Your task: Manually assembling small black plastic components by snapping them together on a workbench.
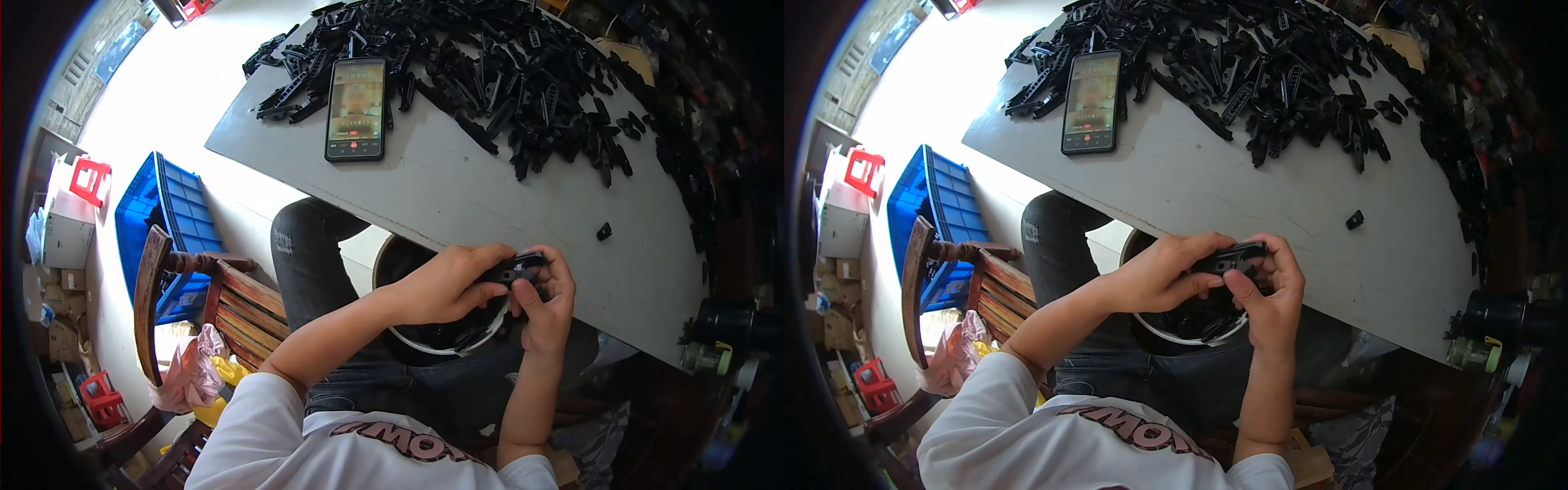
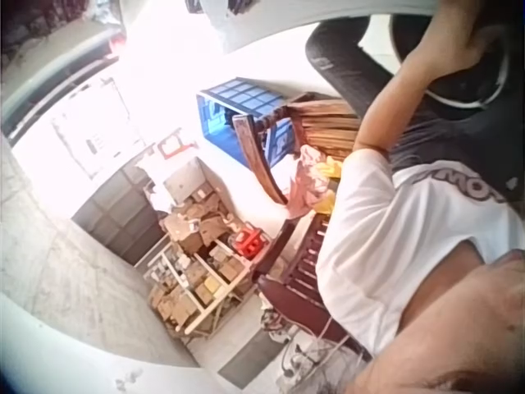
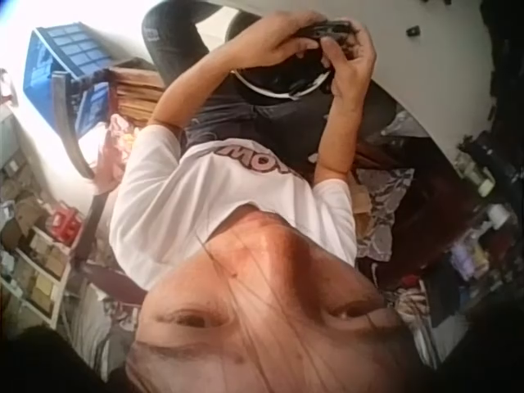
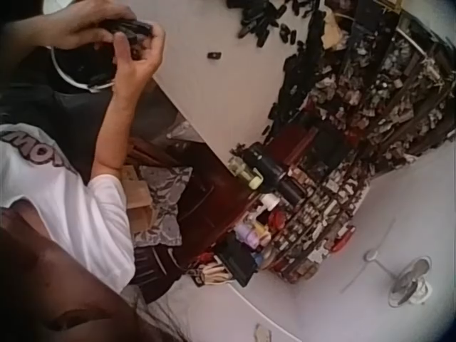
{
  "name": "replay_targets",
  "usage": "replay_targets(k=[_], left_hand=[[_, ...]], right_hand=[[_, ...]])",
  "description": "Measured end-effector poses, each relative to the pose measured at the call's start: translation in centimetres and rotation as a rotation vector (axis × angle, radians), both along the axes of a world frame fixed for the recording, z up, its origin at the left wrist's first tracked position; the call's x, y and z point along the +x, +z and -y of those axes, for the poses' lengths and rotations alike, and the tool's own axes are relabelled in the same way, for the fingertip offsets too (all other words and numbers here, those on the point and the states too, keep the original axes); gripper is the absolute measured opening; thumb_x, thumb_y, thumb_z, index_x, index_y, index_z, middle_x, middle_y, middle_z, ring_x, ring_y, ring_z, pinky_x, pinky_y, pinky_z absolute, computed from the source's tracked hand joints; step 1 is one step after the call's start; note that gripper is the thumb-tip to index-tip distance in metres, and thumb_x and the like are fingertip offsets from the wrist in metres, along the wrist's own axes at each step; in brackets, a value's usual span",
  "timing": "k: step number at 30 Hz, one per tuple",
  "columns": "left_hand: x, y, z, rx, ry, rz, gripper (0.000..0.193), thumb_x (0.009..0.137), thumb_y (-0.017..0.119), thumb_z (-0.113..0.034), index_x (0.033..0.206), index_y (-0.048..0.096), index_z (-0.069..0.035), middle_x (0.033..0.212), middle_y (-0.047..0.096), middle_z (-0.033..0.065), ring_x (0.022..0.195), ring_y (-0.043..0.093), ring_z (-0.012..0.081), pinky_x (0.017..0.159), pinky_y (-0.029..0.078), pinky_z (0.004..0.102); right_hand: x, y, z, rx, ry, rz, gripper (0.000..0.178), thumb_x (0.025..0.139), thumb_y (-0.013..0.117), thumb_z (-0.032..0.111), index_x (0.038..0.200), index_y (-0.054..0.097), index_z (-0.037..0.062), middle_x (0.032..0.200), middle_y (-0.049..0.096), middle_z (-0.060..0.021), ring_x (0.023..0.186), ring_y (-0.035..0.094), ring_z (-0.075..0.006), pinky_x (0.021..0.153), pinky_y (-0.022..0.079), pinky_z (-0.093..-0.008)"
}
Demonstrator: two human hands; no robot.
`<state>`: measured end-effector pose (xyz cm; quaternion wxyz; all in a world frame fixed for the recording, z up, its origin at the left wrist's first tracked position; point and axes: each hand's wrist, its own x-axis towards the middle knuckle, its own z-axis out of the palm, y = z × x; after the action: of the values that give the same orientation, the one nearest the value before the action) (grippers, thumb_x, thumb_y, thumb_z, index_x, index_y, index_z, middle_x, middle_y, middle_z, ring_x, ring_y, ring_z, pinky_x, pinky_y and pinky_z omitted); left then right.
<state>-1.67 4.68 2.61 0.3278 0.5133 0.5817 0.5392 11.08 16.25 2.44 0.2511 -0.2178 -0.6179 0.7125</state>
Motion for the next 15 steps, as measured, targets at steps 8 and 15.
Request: replay_targets(k=[8,15], left_hand=[[-1.2,-2.0,-1.9,0.010,0.086,-0.288,0.030,0.086,0.056,-0.013,0.114,0.054,-0.002,0.092,0.062,0.0189,0.081,0.061,0.0340,0.072,0.048,0.0375],[-9.0,-2.2,-6.3,-0.202,0.636,-0.725,0.028,0.088,0.055,-0.024,0.113,0.054,-0.012,0.090,0.057,0.0124,0.083,0.058,0.0353,0.067,0.047,0.0429]], right_hand=[[-0.6,-2.5,-2.5,-0.051,-0.249,-0.023,0.014,0.083,0.064,0.015,0.090,0.055,0.0080,0.078,0.057,0.0005,0.060,0.051,-0.0057,0.042,0.036,-0.0197],[-4.6,-0.7,-10.5,0.249,-0.268,0.042,0.009,0.073,0.054,0.004,0.082,0.056,0.0050,0.078,0.058,-0.0042,0.072,0.056,-0.0125,0.058,0.045,-0.0261]])
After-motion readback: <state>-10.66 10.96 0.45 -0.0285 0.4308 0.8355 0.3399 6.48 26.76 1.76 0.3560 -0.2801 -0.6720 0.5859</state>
